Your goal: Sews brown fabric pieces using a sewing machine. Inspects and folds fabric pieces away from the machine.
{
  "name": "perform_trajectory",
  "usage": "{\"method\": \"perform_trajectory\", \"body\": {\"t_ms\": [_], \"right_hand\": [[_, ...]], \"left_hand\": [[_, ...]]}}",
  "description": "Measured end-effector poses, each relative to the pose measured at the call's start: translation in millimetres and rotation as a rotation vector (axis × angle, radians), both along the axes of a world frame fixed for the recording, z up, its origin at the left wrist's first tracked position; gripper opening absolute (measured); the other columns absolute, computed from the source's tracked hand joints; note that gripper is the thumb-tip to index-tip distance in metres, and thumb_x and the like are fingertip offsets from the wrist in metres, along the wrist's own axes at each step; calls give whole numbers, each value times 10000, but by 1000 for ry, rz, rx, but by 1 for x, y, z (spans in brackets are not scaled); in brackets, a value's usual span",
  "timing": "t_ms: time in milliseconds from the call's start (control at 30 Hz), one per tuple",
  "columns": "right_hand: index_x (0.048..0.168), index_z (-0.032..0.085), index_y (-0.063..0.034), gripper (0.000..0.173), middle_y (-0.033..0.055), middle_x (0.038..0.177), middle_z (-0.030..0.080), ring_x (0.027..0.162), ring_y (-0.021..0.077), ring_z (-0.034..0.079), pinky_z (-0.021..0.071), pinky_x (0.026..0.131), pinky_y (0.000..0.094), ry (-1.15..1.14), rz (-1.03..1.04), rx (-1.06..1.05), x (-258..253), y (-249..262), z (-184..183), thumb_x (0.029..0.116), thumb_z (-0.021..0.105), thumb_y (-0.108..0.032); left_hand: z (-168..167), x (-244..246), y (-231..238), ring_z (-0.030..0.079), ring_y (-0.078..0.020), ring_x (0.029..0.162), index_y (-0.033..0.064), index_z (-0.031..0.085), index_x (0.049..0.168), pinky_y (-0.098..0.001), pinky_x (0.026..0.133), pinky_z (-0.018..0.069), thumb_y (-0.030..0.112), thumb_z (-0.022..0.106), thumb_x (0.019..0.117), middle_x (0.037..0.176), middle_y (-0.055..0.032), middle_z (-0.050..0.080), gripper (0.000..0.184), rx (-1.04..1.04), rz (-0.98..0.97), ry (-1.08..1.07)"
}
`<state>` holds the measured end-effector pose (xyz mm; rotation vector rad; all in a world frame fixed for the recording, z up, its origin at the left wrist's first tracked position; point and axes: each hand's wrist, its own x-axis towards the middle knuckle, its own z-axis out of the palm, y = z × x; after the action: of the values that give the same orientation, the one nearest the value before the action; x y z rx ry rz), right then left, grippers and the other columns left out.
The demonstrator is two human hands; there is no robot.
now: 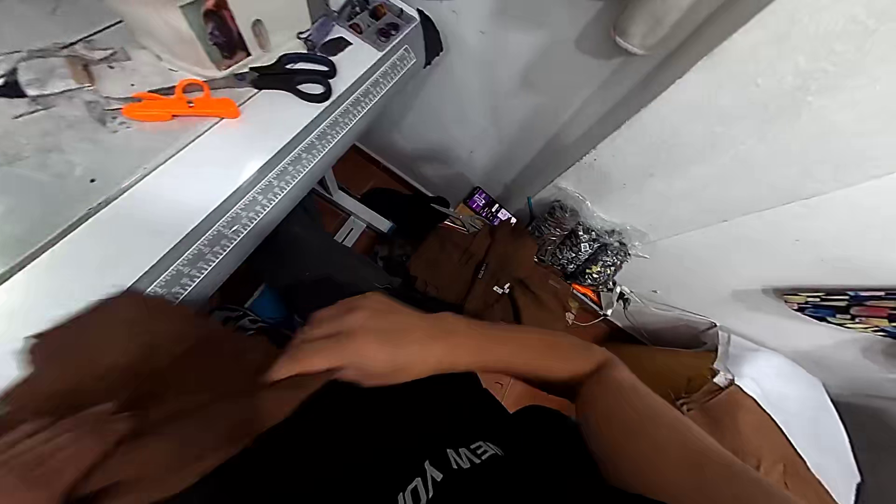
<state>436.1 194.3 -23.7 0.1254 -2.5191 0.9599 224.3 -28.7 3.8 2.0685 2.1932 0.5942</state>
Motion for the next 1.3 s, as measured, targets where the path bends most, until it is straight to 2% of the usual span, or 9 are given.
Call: {"method": "perform_trajectory", "body": {"t_ms": [67,167,267,367,633,767,900,1067,1300], "right_hand": [[1113,773,-56,268,72,1063,769,1017,181,728,595,908,398,-127,-51,-84,70,48,10,896,664,55],[1136,743,-43,215,47,1036,762,957,105,717,595,880,331,-356,-189,-135,167,119,14,947,642,-22],[1116,740,-67,170,34,934,741,826,97,689,583,778,345,-557,-376,-192,236,173,1,977,668,-135],[1076,738,-52,143,78,893,724,802,181,681,560,775,438,-641,-464,-162,268,216,-27,978,670,-131],[1044,739,-38,153,106,885,727,802,234,689,551,780,474,-589,-437,-167,292,253,-110,941,628,-8],[1051,742,-52,131,69,869,714,783,167,661,541,759,416,-639,-420,-302,316,244,-100,956,653,-54],[1166,733,-79,211,64,1022,742,932,158,690,553,891,423,-758,-403,-447,320,257,-91,964,706,-132],[1222,714,-67,286,167,1138,718,1089,326,673,492,996,569,-880,-530,-309,296,288,-159,956,724,-170],[1259,673,-29,310,224,1161,704,1130,410,661,487,1002,602,-823,-697,-157,284,271,-193,973,686,-147]], "left_hand": [[-28,12,46,712,-313,993,-45,716,1086,-459,923,558,80,547,978,1031,-224,729,236,67,-138,-203],[-79,78,140,712,-55,852,54,759,999,-287,793,608,159,656,857,929,-31,756,205,139,-138,-541],[-114,151,210,713,-93,888,33,731,1073,-354,841,612,19,732,870,985,-43,750,204,-49,-127,-863],[-141,193,246,722,-112,899,64,719,1133,-368,840,612,44,721,921,1017,-47,753,213,-113,-196,-857],[-149,245,259,727,-144,842,62,727,1104,-406,773,620,29,745,886,955,-63,752,222,-209,-122,-679],[-149,260,258,669,-176,1022,63,714,1144,-403,873,589,-6,649,929,1182,-64,673,235,-541,68,-1184],[-154,273,263,720,-248,985,70,593,1330,-453,843,606,129,537,1037,1129,-144,720,304,-752,454,-1607],[-217,282,284,663,-291,1116,56,558,1376,-510,924,552,270,626,1022,1251,-169,669,420,-817,562,-1447],[-240,286,292,584,-367,1259,5,492,1429,-571,1019,489,276,674,1000,1374,-235,589,539,-981,540,-1191]]}}
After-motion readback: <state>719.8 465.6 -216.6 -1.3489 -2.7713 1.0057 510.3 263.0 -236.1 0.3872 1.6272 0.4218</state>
